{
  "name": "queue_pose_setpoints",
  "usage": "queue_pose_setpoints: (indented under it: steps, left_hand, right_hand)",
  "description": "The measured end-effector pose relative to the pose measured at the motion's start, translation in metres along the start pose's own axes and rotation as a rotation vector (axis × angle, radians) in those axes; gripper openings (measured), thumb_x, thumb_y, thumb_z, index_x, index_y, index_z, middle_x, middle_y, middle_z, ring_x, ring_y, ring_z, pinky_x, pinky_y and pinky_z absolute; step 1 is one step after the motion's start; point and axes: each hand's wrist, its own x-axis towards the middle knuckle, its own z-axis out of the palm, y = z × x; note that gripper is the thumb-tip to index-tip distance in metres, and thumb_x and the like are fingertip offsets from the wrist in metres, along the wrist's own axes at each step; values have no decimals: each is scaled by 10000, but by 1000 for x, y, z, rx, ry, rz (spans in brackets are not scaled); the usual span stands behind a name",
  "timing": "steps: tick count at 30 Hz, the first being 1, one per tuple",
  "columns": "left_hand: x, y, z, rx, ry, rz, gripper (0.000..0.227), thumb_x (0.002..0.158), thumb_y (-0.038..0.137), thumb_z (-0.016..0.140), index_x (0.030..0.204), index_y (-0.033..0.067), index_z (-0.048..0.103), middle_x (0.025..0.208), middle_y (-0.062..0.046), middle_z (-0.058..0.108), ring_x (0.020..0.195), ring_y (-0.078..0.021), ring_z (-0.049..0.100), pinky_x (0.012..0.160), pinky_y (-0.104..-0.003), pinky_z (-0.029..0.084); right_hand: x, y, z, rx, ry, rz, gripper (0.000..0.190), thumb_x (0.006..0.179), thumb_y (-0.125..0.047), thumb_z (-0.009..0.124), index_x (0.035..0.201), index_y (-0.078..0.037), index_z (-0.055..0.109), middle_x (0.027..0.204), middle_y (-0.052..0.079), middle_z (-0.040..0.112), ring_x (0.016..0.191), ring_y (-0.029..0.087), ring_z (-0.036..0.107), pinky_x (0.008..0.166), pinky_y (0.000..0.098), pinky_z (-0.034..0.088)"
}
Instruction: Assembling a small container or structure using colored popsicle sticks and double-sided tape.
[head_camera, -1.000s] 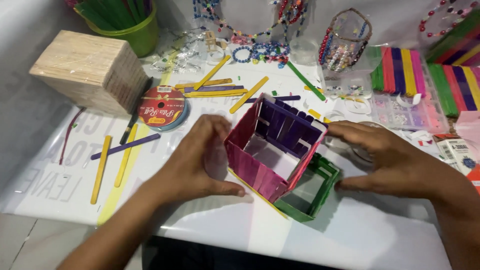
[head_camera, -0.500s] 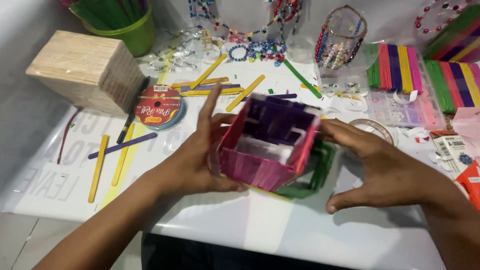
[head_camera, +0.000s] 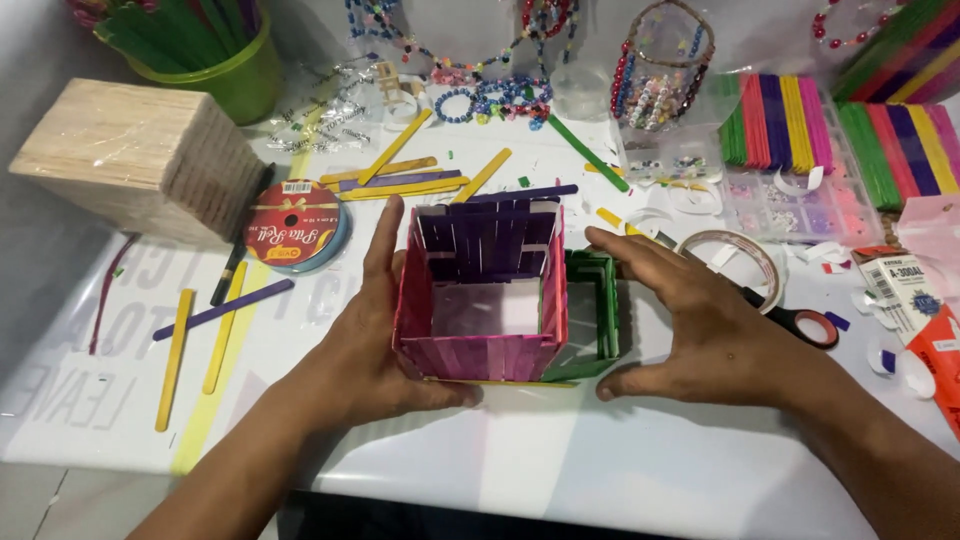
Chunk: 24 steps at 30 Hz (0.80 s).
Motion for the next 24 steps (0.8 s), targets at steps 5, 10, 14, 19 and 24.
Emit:
queue_pose_setpoints:
  steps: [5, 10, 14, 19, 24]
  left_hand:
    - [0, -9, 3, 100, 13, 113, 1611, 615, 348, 1002, 1537, 47, -285, 1534, -200, 475, 1380, -336, 569, 1162, -394, 401]
    - [0, -4, 3, 75, 17, 65, 1591, 638, 331, 979, 1515, 42, -318, 1438, -127, 641, 1257, -291, 695, 1072, -383, 501]
    - [0, -3, 2, 102, 32, 110, 1594, 621, 317, 1002, 1538, 43, -273, 1547, -191, 513, 1323, -330, 637, 1083, -402, 495]
    - [-3, -10, 3, 245, 13, 213, 1401, 652, 366, 995, 1621, 53, 33, 1686, -287, -88, 1518, -413, 423, 1273, -440, 328]
    - [-1, -1, 2, 34, 9, 99, 1549, 672, 241, 979, 1528, 64, -299, 1545, -165, 539, 1261, -253, 688, 1068, -362, 518]
  right_hand:
    - [1, 0, 4, 12, 52, -81, 1320, 527, -287, 1063, 1610, -234, 310, 1648, 63, 399, 1516, 266, 345, 1173, 442, 278]
    - [3, 9, 9, 6, 109, -204, 1331, 499, -283, 1067, 1595, -143, 323, 1616, 126, 438, 1476, 284, 419, 1162, 410, 318]
    - [3, 9, 9, 28, 87, -175, 1366, 492, -283, 1077, 1605, -151, 297, 1636, 116, 409, 1495, 286, 388, 1169, 417, 302]
    - [3, 11, 12, 31, 101, -205, 1343, 511, -268, 1064, 1601, -120, 294, 1628, 123, 419, 1491, 284, 398, 1172, 414, 312]
    - [3, 6, 10, 60, 60, -96, 1350, 520, -258, 1061, 1619, -210, 278, 1649, 75, 399, 1498, 263, 383, 1156, 425, 318]
